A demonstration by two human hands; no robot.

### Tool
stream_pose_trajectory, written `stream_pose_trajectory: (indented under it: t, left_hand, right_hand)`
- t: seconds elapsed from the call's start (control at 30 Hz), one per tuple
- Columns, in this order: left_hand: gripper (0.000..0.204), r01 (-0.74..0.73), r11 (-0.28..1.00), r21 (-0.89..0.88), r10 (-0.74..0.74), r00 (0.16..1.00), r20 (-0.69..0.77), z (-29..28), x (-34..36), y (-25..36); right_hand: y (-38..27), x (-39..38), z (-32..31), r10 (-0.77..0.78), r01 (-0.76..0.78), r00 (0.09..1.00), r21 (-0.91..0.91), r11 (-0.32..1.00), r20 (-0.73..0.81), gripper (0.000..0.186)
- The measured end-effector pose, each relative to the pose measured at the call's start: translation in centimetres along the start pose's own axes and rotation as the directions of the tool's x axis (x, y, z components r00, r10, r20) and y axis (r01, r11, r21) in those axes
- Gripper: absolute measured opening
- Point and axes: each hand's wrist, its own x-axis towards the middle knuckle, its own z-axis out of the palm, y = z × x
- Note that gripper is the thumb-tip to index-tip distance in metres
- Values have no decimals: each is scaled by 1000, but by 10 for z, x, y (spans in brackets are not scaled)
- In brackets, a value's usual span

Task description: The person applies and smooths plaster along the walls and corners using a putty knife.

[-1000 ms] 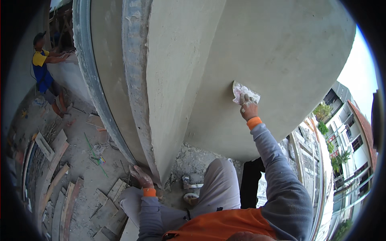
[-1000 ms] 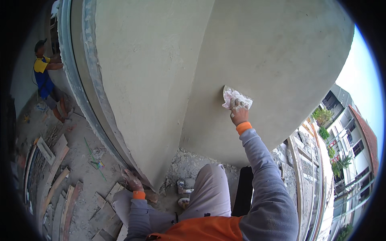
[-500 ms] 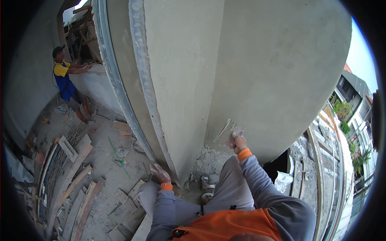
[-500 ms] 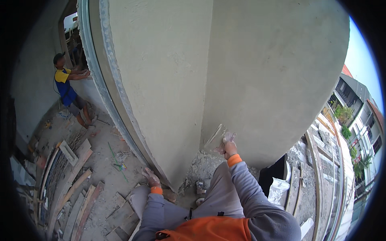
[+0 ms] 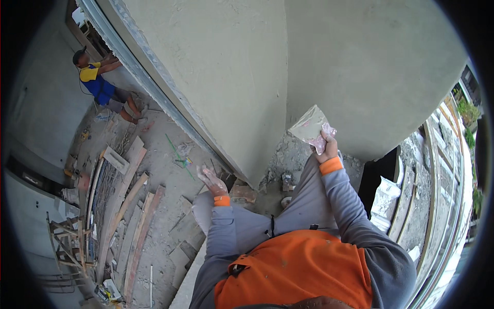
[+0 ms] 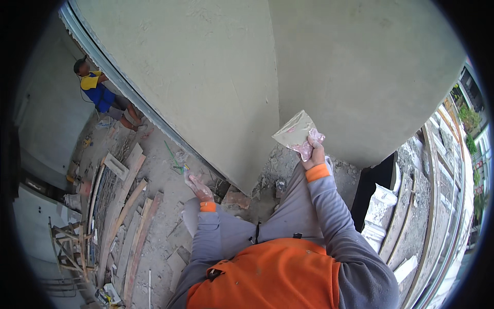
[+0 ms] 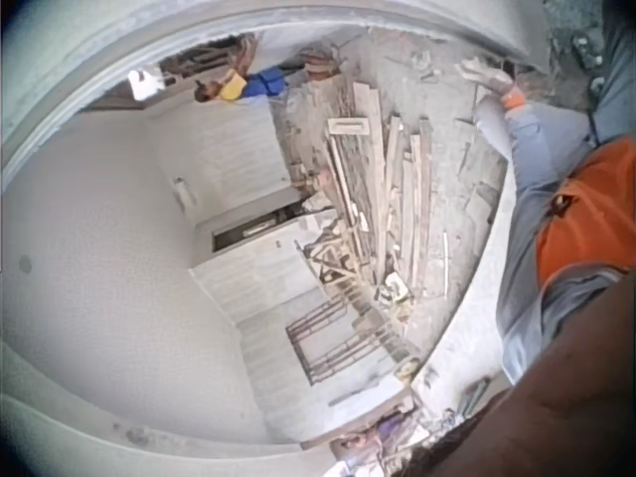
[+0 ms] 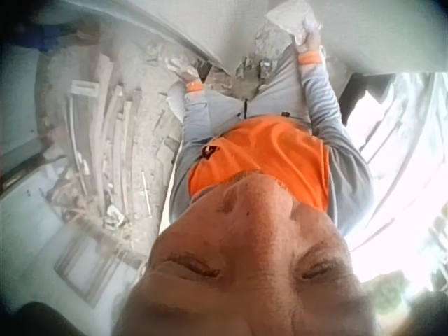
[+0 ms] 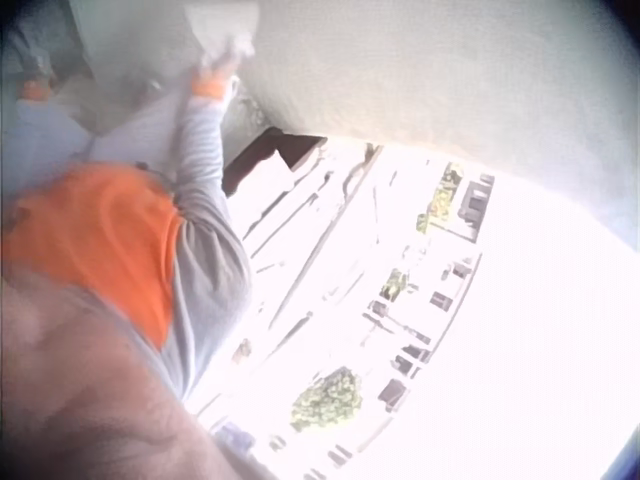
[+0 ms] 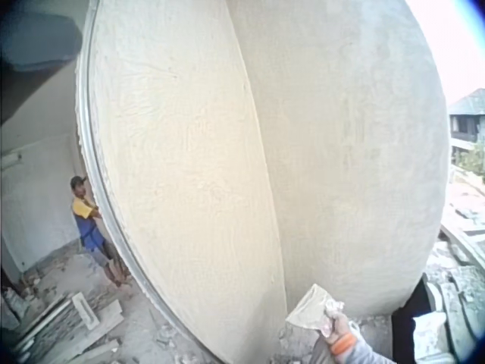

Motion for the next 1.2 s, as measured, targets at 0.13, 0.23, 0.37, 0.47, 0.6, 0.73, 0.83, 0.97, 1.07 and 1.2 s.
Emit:
stream_pose_trajectory:
  t: [0.13,0.23,0.37,0.47,0.6,0.73,0.83,0.97,1.07,1.2]
  left_hand:
    - [45,316,940,-131,-325,944,-60,-18,-7,-11]
    - [38,261,928,-264,-238,964,116,4,-14,2]
    - [29,300,949,-98,-273,936,223,11,-24,25]
    - [30,276,961,-33,-262,938,228,6,-21,27]
    - [31,104,951,291,-195,932,305,7,-15,13]
    - [32,-413,644,644,-169,744,646,-7,-21,-3]
    - [37,-545,598,587,-391,442,808,-3,-32,-24]
    - [44,-536,668,517,-461,248,852,17,-55,-4]
    - [52,-567,643,515,-494,207,845,23,-61,-1]
    - [61,-561,634,533,-515,208,832,19,-61,7]
  right_hand:
    - [2,-9,-6,40,-39,999,10,999,-13,22]
    - [-6,-19,-6,-26,21,998,-77,997,-59,21]
    - [-1,1,-30,41,-61,993,-189,980,-108,20]
    - [9,14,-21,77,-98,993,-250,963,-91,18]
    - [9,21,-19,88,-107,992,-261,959,-86,19]
    - [4,17,-14,51,-90,986,-254,963,-158,20]
    - [8,15,-8,84,-104,992,-255,961,-90,20]
    - [10,13,1,37,-86,981,-257,963,-191,13]
    - [14,11,4,39,-95,976,-257,962,-215,13]
    - [9,17,-20,108,-132,988,-256,958,-106,20]
